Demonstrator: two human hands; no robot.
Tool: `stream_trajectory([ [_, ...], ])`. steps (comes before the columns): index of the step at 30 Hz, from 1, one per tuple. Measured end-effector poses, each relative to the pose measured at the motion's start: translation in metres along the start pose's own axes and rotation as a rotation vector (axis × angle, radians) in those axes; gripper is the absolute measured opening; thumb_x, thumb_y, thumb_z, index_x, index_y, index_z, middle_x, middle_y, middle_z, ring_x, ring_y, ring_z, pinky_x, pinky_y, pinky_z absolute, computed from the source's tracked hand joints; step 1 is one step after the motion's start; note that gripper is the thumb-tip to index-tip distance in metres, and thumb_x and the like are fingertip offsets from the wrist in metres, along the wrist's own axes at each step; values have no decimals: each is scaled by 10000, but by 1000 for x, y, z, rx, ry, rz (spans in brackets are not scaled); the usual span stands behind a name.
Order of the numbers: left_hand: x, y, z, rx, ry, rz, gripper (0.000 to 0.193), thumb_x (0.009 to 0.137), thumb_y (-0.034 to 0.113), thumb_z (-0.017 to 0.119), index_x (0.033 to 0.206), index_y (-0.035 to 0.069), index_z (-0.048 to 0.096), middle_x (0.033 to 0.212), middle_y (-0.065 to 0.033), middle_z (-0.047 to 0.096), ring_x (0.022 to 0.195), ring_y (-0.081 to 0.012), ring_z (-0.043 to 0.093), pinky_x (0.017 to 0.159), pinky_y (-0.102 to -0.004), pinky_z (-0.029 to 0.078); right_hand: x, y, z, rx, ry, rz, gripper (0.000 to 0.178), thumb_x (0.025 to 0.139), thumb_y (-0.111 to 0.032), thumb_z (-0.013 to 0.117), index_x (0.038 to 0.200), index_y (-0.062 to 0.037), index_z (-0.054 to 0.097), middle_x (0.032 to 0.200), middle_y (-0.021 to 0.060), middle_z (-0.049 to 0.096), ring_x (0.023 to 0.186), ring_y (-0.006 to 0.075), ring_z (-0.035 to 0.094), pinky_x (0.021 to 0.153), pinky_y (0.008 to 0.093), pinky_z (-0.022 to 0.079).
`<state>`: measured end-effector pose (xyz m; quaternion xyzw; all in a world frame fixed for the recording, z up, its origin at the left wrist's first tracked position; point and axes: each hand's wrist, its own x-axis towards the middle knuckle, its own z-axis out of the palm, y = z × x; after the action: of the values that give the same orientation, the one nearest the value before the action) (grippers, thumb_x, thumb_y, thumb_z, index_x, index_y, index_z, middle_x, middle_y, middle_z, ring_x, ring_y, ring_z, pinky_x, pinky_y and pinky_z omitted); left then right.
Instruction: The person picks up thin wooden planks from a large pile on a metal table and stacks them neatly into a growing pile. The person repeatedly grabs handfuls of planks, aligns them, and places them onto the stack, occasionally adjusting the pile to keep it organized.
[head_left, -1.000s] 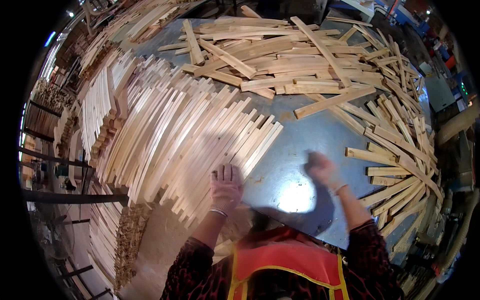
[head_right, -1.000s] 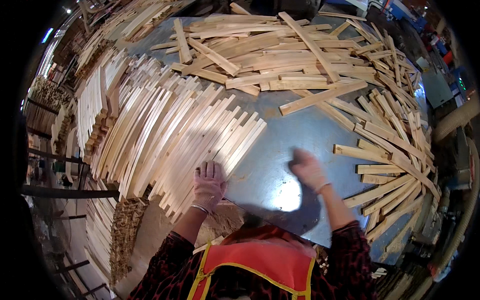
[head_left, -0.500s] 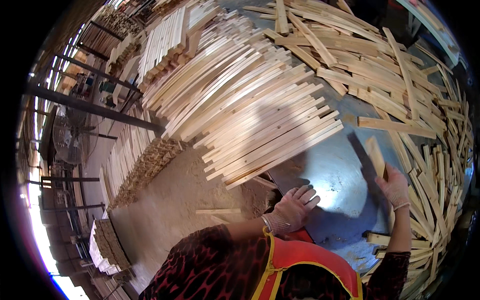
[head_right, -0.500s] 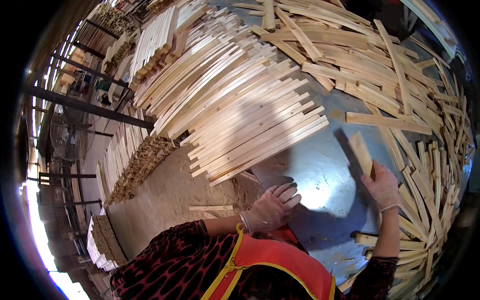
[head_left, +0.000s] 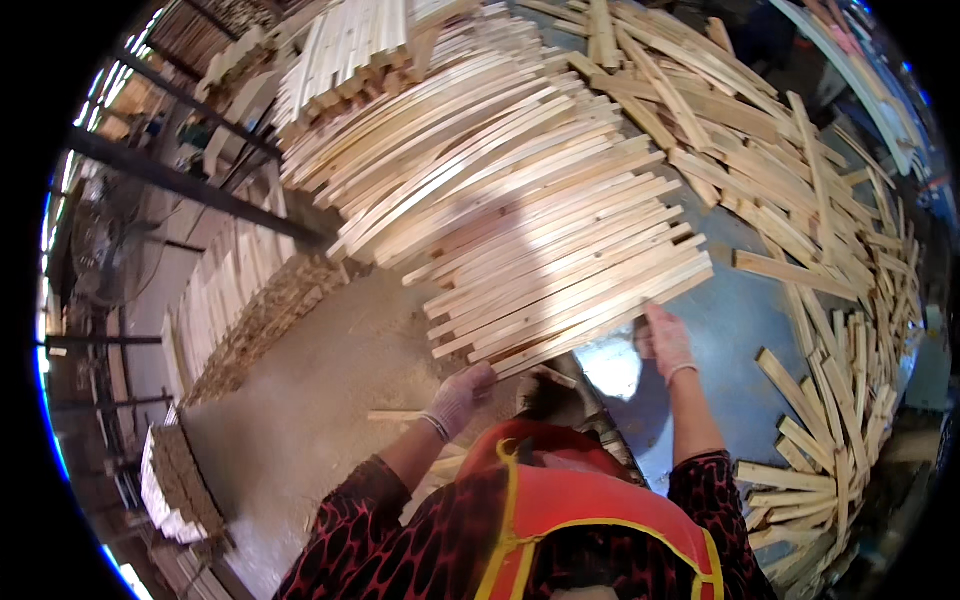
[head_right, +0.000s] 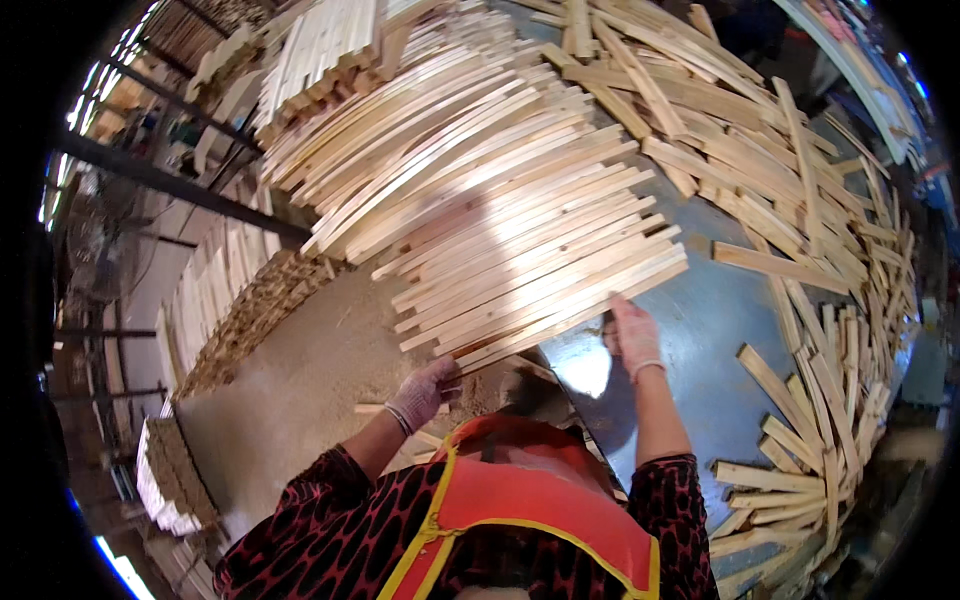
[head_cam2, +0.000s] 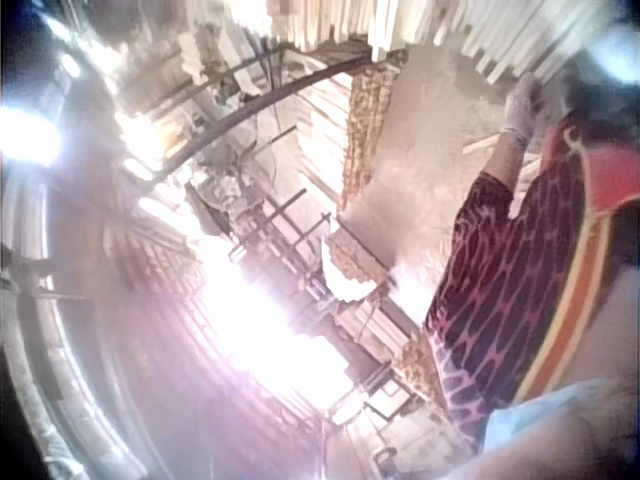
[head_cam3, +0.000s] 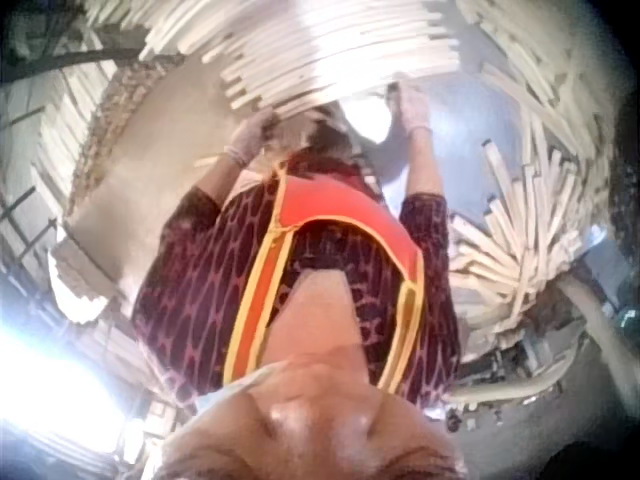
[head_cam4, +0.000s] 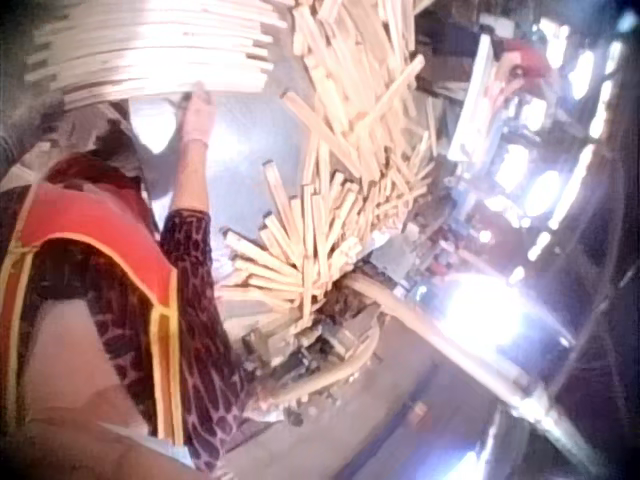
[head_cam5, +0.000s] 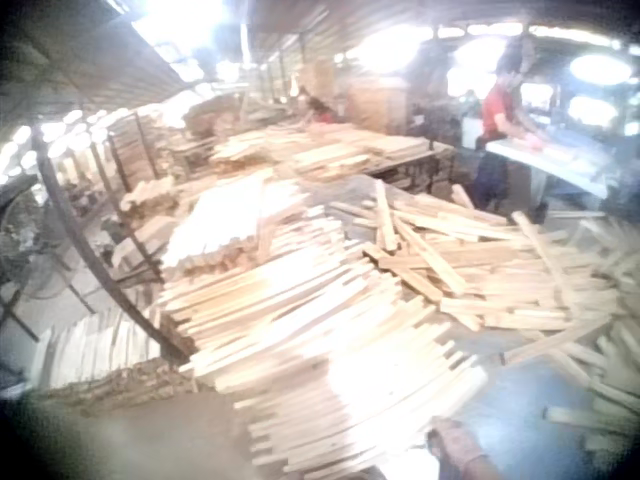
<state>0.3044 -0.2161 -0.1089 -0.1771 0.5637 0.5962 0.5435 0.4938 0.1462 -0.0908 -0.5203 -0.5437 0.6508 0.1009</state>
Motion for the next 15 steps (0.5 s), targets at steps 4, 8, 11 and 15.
stream_trajectory([
  [4, -15, 1, 6, 117, -24, 144, 245, 996, 353, 705, 1135, 151, 714, 1108, -5, 685, 966, -166, 625, 867, -353, 515, -12, 9, 21, -61, -16, -58, 488, 976, -464, 682, 1059, 17, 680, 776, 91, 676, 605, 194, 599, 583, 357, 484],
  [8, -75, 65, 37, 433, 71, 301, 356, 1020, 326, 667, 1197, 24, 730, 1107, -48, 714, 1014, -161, 641, 903, -337, 524, -10, 12, 32, -271, -1, -153, 582, 960, -371, 674, 1360, 48, 621, 1163, 234, 755, 1052, 339, 728, 971, 393, 543],
  [11, -63, 134, 30, 426, -384, 332, 506, 1010, 476, 694, 1169, -2, 743, 1096, -144, 760, 990, -249, 732, 916, -426, 576, 13, 48, 23, -79, -35, -165, 698, 958, -431, 663, 1439, 62, 549, 1253, 271, 728, 1127, 391, 715, 1035, 398, 532],
  [15, -45, 189, 107, 460, -551, 14, 796, 977, 553, 710, 1479, -44, 558, 1210, -219, 722, 895, -281, 737, 831, -432, 604, -9, 22, 27, -328, 16, -85, 554, 1008, -360, 606, 1451, -26, 588, 1266, 192, 740, 1150, 377, 699, 1031, 377, 526],
])
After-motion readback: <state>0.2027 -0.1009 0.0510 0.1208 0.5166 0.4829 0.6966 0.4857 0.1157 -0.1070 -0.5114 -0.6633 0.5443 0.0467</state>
